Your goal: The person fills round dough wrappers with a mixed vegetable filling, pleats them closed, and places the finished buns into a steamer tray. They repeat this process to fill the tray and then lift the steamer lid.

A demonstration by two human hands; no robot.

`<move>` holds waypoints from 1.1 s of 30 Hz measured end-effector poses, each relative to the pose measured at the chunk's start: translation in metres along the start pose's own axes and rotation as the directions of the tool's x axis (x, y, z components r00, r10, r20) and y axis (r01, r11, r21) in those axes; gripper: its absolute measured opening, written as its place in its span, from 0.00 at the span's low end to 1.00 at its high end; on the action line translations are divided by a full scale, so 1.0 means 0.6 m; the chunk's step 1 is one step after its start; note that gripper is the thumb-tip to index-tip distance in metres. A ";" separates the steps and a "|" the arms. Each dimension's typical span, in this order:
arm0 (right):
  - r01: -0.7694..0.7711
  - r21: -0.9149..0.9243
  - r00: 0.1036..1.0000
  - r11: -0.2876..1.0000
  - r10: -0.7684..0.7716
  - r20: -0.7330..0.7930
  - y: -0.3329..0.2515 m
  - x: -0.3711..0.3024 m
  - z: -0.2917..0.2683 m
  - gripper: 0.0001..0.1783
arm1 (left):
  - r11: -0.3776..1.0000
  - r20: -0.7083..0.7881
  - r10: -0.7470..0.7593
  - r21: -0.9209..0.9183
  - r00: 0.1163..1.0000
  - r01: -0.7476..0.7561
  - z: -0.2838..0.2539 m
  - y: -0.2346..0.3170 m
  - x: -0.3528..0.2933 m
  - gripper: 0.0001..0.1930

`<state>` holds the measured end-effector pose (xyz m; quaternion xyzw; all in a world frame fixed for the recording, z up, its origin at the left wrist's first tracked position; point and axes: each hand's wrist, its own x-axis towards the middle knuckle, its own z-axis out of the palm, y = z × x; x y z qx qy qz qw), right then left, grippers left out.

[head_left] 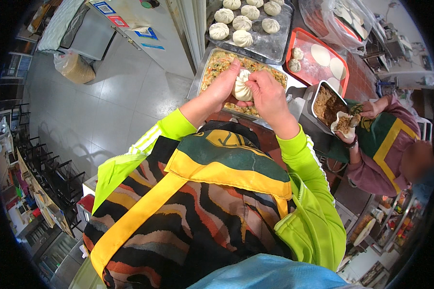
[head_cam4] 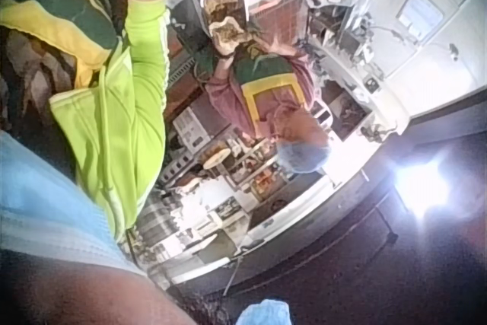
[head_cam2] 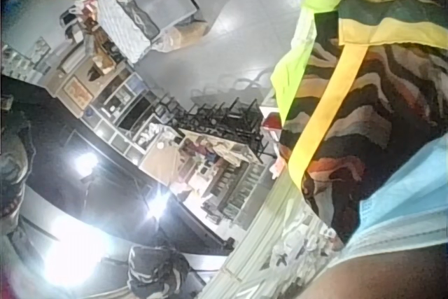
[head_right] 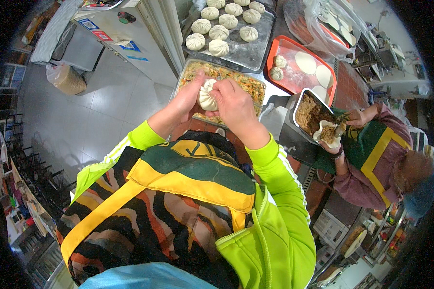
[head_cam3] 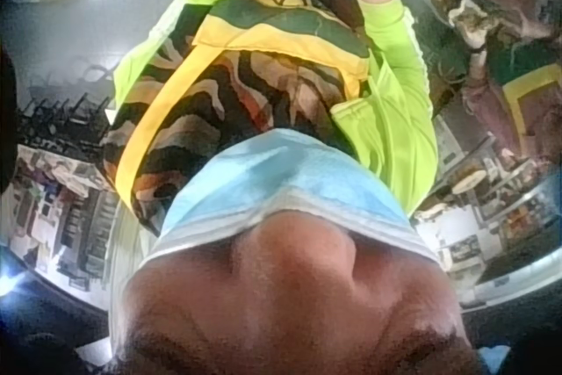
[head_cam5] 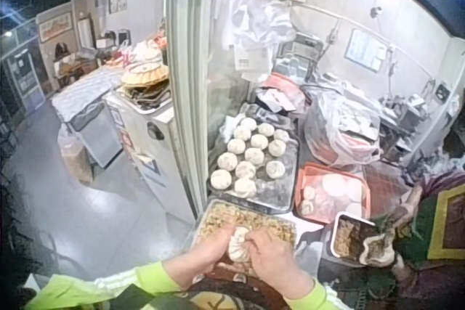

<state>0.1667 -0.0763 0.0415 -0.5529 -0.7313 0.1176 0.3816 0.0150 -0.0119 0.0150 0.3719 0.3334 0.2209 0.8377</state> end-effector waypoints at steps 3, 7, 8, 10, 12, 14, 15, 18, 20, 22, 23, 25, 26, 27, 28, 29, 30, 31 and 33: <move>0.049 -0.049 0.998 0.998 -0.051 -0.027 0.002 0.002 0.004 0.09 | 1.000 -0.041 0.008 0.015 0.999 -0.008 0.005 0.003 -0.003 0.35; -0.026 0.090 0.999 0.996 0.029 -0.041 -0.003 0.006 -0.010 0.11 | 0.997 -0.001 -0.006 -0.076 1.000 0.006 -0.007 -0.003 -0.001 0.36; -0.083 0.160 0.995 0.984 0.090 -0.036 -0.004 0.007 -0.014 0.11 | 0.995 0.002 0.002 -0.103 1.000 -0.001 -0.013 -0.003 0.000 0.35; -0.057 0.206 0.995 0.977 0.072 -0.065 -0.002 0.007 -0.016 0.10 | 0.990 -0.005 -0.002 -0.140 1.000 0.001 -0.008 0.002 0.000 0.35; -0.030 0.203 0.994 0.979 0.051 -0.099 0.003 0.006 -0.016 0.09 | 0.988 -0.037 -0.019 -0.156 0.999 0.013 0.002 0.007 -0.002 0.35; -0.006 0.149 0.990 0.989 0.026 -0.136 0.010 0.005 -0.013 0.07 | 0.988 0.002 -0.055 -0.144 0.999 0.054 0.000 0.004 -0.001 0.36; 0.009 0.147 0.990 0.989 0.012 -0.138 0.011 0.005 -0.012 0.07 | 0.988 0.023 -0.073 -0.137 0.997 0.076 -0.001 0.002 -0.001 0.36; 0.012 0.187 0.994 0.982 0.008 -0.110 0.012 0.008 -0.013 0.06 | 0.977 0.068 -0.134 -0.160 0.989 0.144 -0.009 -0.002 0.001 0.36; -0.043 0.270 0.998 0.962 0.055 -0.040 0.012 0.018 -0.022 0.06 | 0.974 0.116 -0.162 -0.138 0.980 0.177 -0.016 0.003 0.006 0.37; -0.042 0.306 0.999 0.951 0.031 0.038 0.013 0.025 -0.029 0.06 | 0.973 0.155 -0.184 -0.113 0.971 0.203 -0.021 0.006 0.009 0.37; -0.042 0.324 0.997 0.945 0.018 0.077 0.013 0.027 -0.031 0.06 | 0.972 0.170 -0.194 -0.100 0.966 0.213 -0.022 0.006 0.009 0.38; -0.026 0.330 0.999 0.944 0.014 0.041 0.021 0.020 -0.027 0.06 | 0.967 0.201 -0.215 -0.091 0.956 0.237 -0.023 0.007 0.010 0.38; -0.018 0.332 1.000 0.943 0.011 0.023 0.025 0.015 -0.023 0.06 | 0.963 0.216 -0.226 -0.095 0.950 0.250 -0.021 0.008 0.010 0.38; -0.031 0.338 0.999 0.941 0.036 -0.007 0.028 0.012 -0.020 0.05 | 0.960 0.232 -0.235 -0.098 0.944 0.263 -0.019 0.009 0.011 0.38; -0.044 0.344 0.997 0.938 0.060 -0.038 0.031 0.009 -0.016 0.05 | 0.958 0.274 -0.189 -0.158 0.943 0.238 -0.021 0.006 0.012 0.38; -0.056 0.351 0.994 0.935 0.085 -0.068 0.033 0.006 -0.013 0.05 | 0.952 0.313 -0.141 -0.218 0.939 0.216 -0.026 -0.001 0.014 0.38; -0.071 0.393 0.989 0.917 0.117 -0.094 0.037 0.006 -0.010 0.05 | 0.941 0.348 -0.088 -0.278 0.933 0.193 -0.029 -0.003 0.015 0.38; -0.084 0.435 0.982 0.897 0.150 -0.119 0.041 0.006 -0.007 0.04 | 0.933 0.341 -0.049 -0.319 0.939 0.165 -0.030 -0.006 0.015 0.38; -0.159 0.562 0.957 0.812 0.267 -0.115 0.036 0.009 -0.006 0.03 | 0.910 0.318 0.025 -0.399 0.948 0.110 -0.024 -0.004 0.007 0.38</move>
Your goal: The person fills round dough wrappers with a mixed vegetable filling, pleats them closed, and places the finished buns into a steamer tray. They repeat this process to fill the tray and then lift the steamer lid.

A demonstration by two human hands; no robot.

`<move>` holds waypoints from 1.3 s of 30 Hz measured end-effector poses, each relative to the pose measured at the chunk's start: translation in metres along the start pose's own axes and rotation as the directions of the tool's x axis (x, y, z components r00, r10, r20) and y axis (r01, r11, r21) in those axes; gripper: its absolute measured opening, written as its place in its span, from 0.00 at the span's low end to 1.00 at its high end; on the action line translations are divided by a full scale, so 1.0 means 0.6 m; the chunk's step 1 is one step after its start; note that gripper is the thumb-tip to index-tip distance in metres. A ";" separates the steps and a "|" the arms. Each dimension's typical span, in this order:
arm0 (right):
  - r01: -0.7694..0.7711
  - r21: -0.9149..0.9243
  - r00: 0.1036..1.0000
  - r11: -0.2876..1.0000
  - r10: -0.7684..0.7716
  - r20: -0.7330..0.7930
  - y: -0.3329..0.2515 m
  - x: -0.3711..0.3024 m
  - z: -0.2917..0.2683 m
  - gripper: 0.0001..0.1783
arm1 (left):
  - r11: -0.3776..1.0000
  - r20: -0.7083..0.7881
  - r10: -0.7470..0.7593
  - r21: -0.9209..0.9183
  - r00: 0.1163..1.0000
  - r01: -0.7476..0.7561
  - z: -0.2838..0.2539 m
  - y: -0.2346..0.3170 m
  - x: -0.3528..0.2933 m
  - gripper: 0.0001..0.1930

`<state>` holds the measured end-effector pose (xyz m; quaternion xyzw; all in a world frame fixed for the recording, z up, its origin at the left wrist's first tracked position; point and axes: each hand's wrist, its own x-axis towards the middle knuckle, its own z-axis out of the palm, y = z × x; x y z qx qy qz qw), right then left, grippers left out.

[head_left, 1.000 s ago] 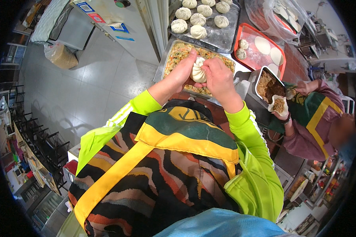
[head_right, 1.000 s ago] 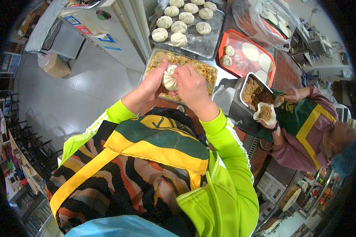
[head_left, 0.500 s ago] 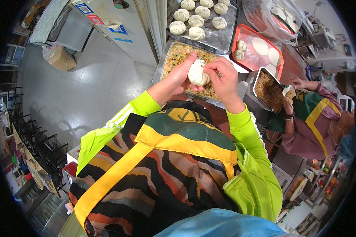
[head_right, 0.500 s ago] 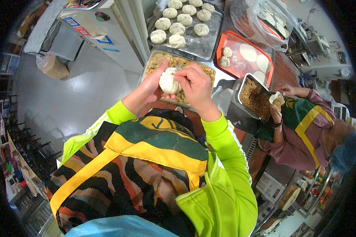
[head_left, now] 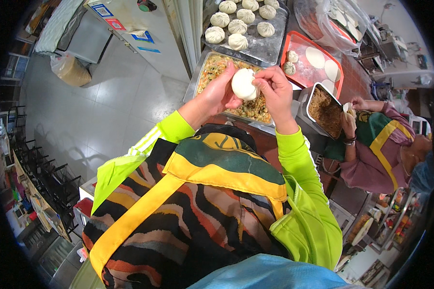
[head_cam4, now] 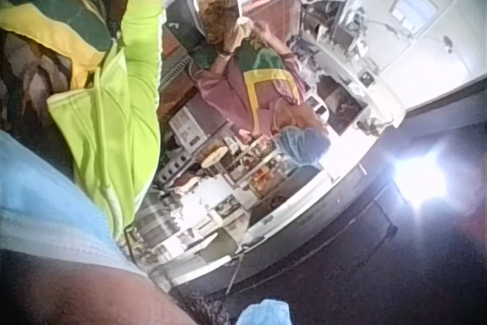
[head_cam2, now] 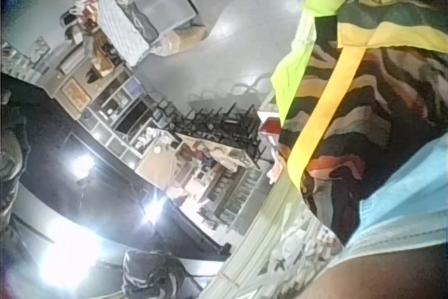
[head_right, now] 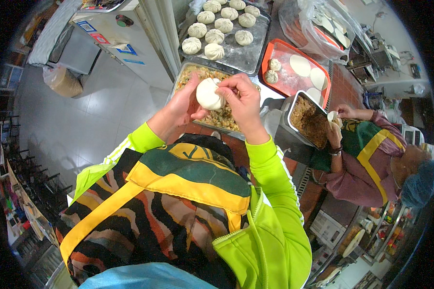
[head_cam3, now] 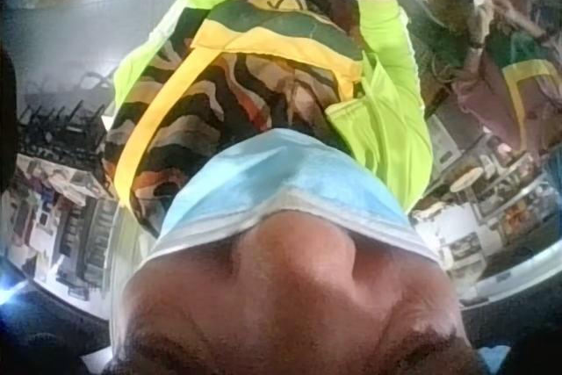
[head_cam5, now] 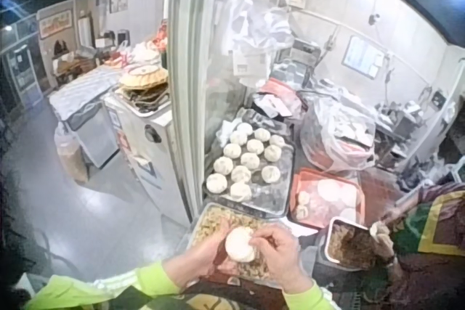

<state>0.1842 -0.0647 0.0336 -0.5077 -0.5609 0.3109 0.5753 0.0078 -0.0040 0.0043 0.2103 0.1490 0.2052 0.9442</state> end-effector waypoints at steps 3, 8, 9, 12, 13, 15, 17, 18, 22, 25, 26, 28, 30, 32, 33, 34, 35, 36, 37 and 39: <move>0.041 -0.079 0.994 0.996 -0.032 0.104 -0.009 0.005 -0.004 0.03 | 0.978 -0.307 0.020 0.203 0.951 0.045 0.039 0.003 0.006 0.38; 0.111 -0.108 0.994 0.988 -0.111 -0.001 0.008 -0.006 -0.002 0.04 | 0.988 -0.257 0.080 0.145 0.963 -0.043 0.036 -0.013 0.012 0.38; 0.149 -0.141 0.988 0.979 -0.153 -0.016 0.009 -0.005 -0.001 0.04 | 0.987 -0.292 0.131 0.128 0.947 -0.097 0.040 -0.015 0.012 0.37; 0.169 -0.182 0.985 0.969 -0.171 0.006 -0.001 -0.003 0.003 0.07 | 0.971 -0.198 0.121 0.227 0.973 -0.074 0.021 -0.014 0.010 0.39; 0.184 -0.215 0.982 0.959 -0.187 0.009 0.000 -0.004 0.002 0.11 | 0.977 -0.240 0.115 0.205 0.964 -0.066 0.024 -0.015 0.011 0.38; 0.212 -0.279 0.976 0.937 -0.217 0.015 0.001 -0.008 -0.003 0.19 | 0.986 -0.323 0.100 0.160 0.941 -0.050 0.036 -0.018 0.014 0.38; 0.193 -0.191 0.981 0.962 -0.189 0.039 0.000 -0.015 0.010 0.41 | 0.987 -0.250 0.116 0.139 0.961 -0.083 0.025 -0.024 0.014 0.36; 0.213 -0.187 0.977 0.959 -0.205 0.065 0.002 -0.017 0.019 0.44 | 0.988 -0.299 0.141 0.107 0.944 -0.114 0.038 -0.031 0.024 0.36; 0.174 -0.243 0.982 0.954 -0.151 0.111 0.000 -0.025 0.035 0.48 | 0.953 -0.316 0.269 0.225 0.910 -0.203 0.039 -0.056 0.025 0.35; 0.220 -0.285 0.975 0.933 -0.198 0.105 0.004 -0.020 0.040 0.46 | 0.939 -0.282 0.319 0.225 0.905 -0.261 0.034 -0.063 0.023 0.33; 0.234 -0.288 0.972 0.929 -0.213 0.104 0.004 -0.018 0.041 0.46 | 0.937 -0.272 0.326 0.219 0.905 -0.272 0.032 -0.064 0.024 0.33; 0.206 -0.280 0.977 0.938 -0.180 0.115 -0.001 -0.014 0.038 0.44 | 0.952 -0.293 0.299 0.155 0.908 -0.263 0.050 -0.052 0.018 0.33; 0.268 -0.348 0.962 0.898 -0.234 0.137 -0.002 -0.010 0.035 0.42 | 0.973 -0.348 0.226 0.037 0.910 -0.227 0.073 -0.038 0.011 0.33; 0.409 -0.480 0.912 0.776 -0.365 0.187 0.002 -0.006 0.029 0.40 | 0.959 -0.338 0.224 -0.093 0.914 -0.269 0.068 -0.039 0.019 0.33; 0.419 -0.483 0.907 0.769 -0.381 0.180 -0.002 -0.005 0.030 0.38 | 0.944 -0.335 0.226 -0.157 0.915 -0.290 0.066 -0.038 0.022 0.33; 0.429 -0.487 0.901 0.761 -0.397 0.173 -0.012 -0.005 0.032 0.35 | 0.943 -0.360 0.222 -0.155 0.906 -0.293 0.066 -0.038 0.024 0.33; 0.438 -0.491 0.896 0.753 -0.413 0.165 -0.018 -0.006 0.033 0.33 | 0.943 -0.385 0.219 -0.154 0.897 -0.296 0.068 -0.039 0.028 0.32; 0.381 -0.399 0.923 0.834 -0.371 0.106 -0.015 -0.008 0.033 0.30 | 0.942 -0.407 0.218 -0.148 0.887 -0.300 0.066 -0.037 0.031 0.32; 0.320 -0.297 0.946 0.899 -0.320 0.053 -0.011 -0.011 0.030 0.26 | 0.940 -0.380 0.243 -0.135 0.892 -0.314 0.054 -0.036 0.033 0.32; 0.283 -0.249 0.958 0.926 -0.284 0.034 -0.004 -0.008 0.021 0.20 | 0.934 -0.322 0.289 -0.112 0.902 -0.339 0.030 -0.030 0.034 0.31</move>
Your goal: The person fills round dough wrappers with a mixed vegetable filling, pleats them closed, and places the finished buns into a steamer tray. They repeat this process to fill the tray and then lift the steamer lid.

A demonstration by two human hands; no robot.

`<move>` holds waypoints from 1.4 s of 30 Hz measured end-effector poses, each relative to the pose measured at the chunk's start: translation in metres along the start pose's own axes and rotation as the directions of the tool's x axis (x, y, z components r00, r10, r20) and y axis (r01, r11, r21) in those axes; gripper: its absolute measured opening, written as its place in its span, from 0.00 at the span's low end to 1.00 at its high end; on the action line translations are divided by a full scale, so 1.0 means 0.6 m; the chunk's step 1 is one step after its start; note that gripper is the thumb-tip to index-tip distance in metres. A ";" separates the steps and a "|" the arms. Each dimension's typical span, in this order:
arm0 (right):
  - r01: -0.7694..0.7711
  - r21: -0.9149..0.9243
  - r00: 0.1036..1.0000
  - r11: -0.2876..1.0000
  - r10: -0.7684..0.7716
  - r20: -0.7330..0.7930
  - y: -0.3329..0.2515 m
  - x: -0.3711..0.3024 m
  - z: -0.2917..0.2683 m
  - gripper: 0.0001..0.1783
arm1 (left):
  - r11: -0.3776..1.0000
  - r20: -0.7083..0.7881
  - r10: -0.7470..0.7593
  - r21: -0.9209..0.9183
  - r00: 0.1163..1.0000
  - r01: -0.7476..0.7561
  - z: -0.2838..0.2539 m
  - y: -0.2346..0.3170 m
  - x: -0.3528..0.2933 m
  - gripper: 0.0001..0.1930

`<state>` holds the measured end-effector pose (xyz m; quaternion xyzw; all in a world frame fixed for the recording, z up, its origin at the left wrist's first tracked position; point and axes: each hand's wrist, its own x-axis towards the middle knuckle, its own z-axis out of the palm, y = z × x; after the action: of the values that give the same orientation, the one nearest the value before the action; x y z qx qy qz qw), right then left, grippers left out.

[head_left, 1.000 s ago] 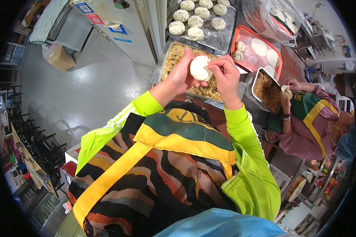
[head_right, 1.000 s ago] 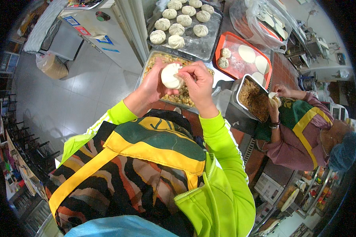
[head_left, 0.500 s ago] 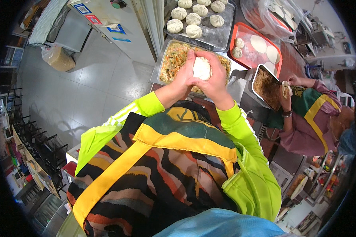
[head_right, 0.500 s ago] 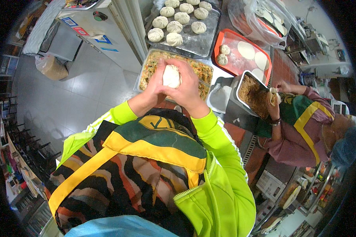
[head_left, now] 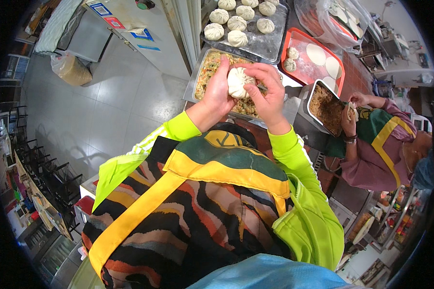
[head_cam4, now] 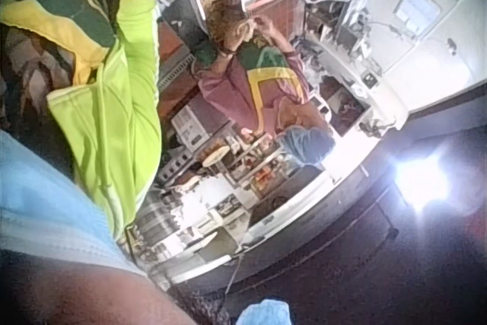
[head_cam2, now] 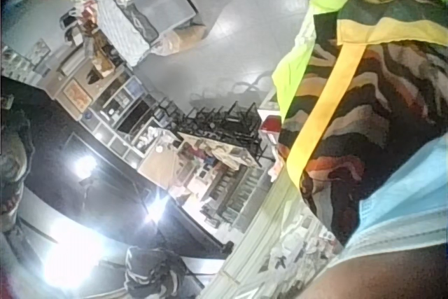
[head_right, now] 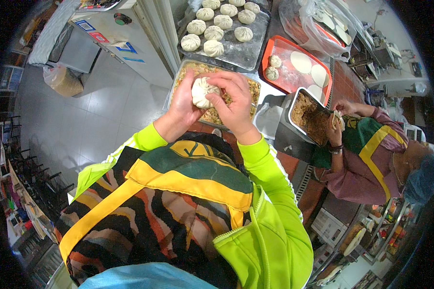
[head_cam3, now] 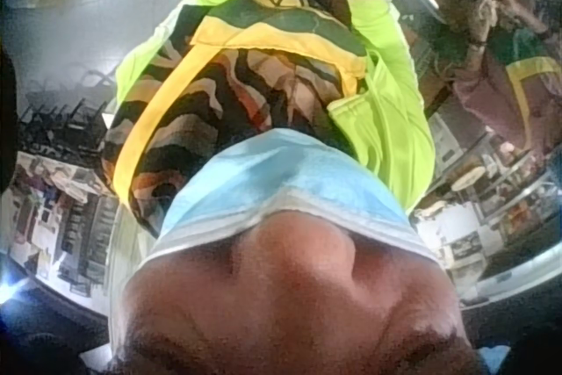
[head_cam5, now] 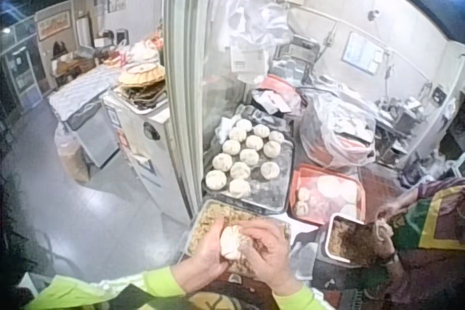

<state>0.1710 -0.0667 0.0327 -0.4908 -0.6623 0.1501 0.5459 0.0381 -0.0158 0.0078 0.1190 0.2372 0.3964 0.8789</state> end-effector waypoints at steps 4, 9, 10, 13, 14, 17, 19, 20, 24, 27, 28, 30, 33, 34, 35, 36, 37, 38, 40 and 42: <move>0.078 -0.184 0.996 0.980 -0.069 0.057 0.016 0.000 -0.010 0.12 | 0.995 0.002 0.029 0.096 1.000 -0.029 -0.002 0.001 0.013 0.31; 0.032 -0.059 0.997 0.998 -0.028 0.072 -0.013 0.010 -0.023 0.24 | 0.997 -0.103 -0.009 0.070 0.995 0.016 0.017 -0.001 0.004 0.28; 0.066 -0.099 0.992 0.993 -0.055 0.110 -0.024 0.017 -0.023 0.27 | 0.995 -0.132 -0.004 0.100 0.991 0.017 0.033 0.002 0.000 0.28; 0.209 -0.207 0.949 0.956 -0.147 0.279 -0.029 0.034 -0.017 0.41 | 0.945 -0.134 0.096 0.323 0.986 -0.048 0.054 0.002 -0.014 0.31; 0.191 -0.191 0.948 0.963 -0.131 0.289 -0.020 0.033 -0.015 0.41 | 0.969 -0.134 0.045 0.246 0.990 -0.011 0.051 0.002 -0.013 0.32; 0.112 -0.155 0.951 0.981 -0.061 0.302 0.027 0.019 -0.019 0.39 | 0.985 -0.059 -0.154 0.070 0.986 0.158 0.033 0.005 0.009 0.37; -0.110 -0.101 0.952 0.989 0.134 0.274 0.054 0.033 -0.028 0.35 | 0.983 -0.043 -0.158 0.089 0.986 0.162 0.032 0.011 0.016 0.36; -0.218 -0.070 0.936 0.973 0.229 0.267 0.071 0.043 -0.031 0.32 | 0.982 -0.036 -0.158 0.098 0.987 0.161 0.031 0.014 0.018 0.36; -0.478 -0.042 0.878 0.878 0.479 0.024 0.207 0.119 -0.038 0.28 | 0.985 -0.065 -0.033 0.165 0.997 0.043 0.014 0.033 0.019 0.34; -0.236 -0.317 0.972 0.918 0.225 -0.071 0.310 0.160 -0.030 0.30 | 0.986 -0.013 0.010 0.164 1.000 -0.008 -0.009 0.041 0.018 0.33; -0.269 -0.377 0.962 0.886 0.263 -0.068 0.325 0.166 -0.024 0.31 | 0.988 0.002 0.021 0.156 1.000 -0.021 -0.014 0.045 0.016 0.32; -0.328 -0.491 0.938 0.807 0.339 -0.069 0.354 0.177 -0.010 0.32 | 0.983 -0.036 0.083 0.169 0.996 -0.076 -0.021 0.057 0.019 0.33; -0.193 -0.617 0.969 0.763 0.246 0.001 0.383 0.178 -0.012 0.35 | 0.972 -0.038 0.166 0.173 0.985 -0.157 -0.044 0.082 0.027 0.32; -0.141 -0.678 0.978 0.721 0.208 0.018 0.364 0.185 -0.015 0.36 | 0.970 -0.052 0.183 0.175 0.982 -0.171 -0.048 0.089 0.029 0.32; -0.073 -0.695 0.995 0.715 0.099 -0.002 0.342 0.191 -0.016 0.36 | 0.967 -0.066 0.199 0.177 0.978 -0.185 -0.052 0.096 0.031 0.31; 0.021 -0.690 0.993 0.723 0.067 0.100 0.315 0.206 -0.019 0.36 | 0.964 -0.077 0.214 0.177 0.974 -0.198 -0.053 0.100 0.034 0.31; 0.111 -0.675 0.979 0.729 0.036 0.200 0.290 0.222 -0.020 0.36 | 0.966 -0.074 0.207 0.173 0.976 -0.192 -0.056 0.102 0.039 0.31; 0.200 -0.651 0.955 0.733 0.004 0.297 0.279 0.232 -0.014 0.36 | 0.968 -0.070 0.201 0.170 0.977 -0.187 -0.061 0.102 0.045 0.30; 0.212 -0.675 0.900 0.707 0.129 0.417 0.279 0.244 0.007 0.37 | 0.971 -0.052 0.180 0.169 0.982 -0.169 -0.058 0.103 0.054 0.29; 0.186 -0.734 0.817 0.653 0.312 0.485 0.279 0.252 0.028 0.37 | 0.972 -0.035 0.164 0.174 0.986 -0.155 -0.051 0.101 0.058 0.29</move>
<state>0.2496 0.1410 -0.0094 -0.6269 -0.7765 0.0217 0.0605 0.0037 0.0510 -0.0056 0.2028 0.2816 0.4467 0.8247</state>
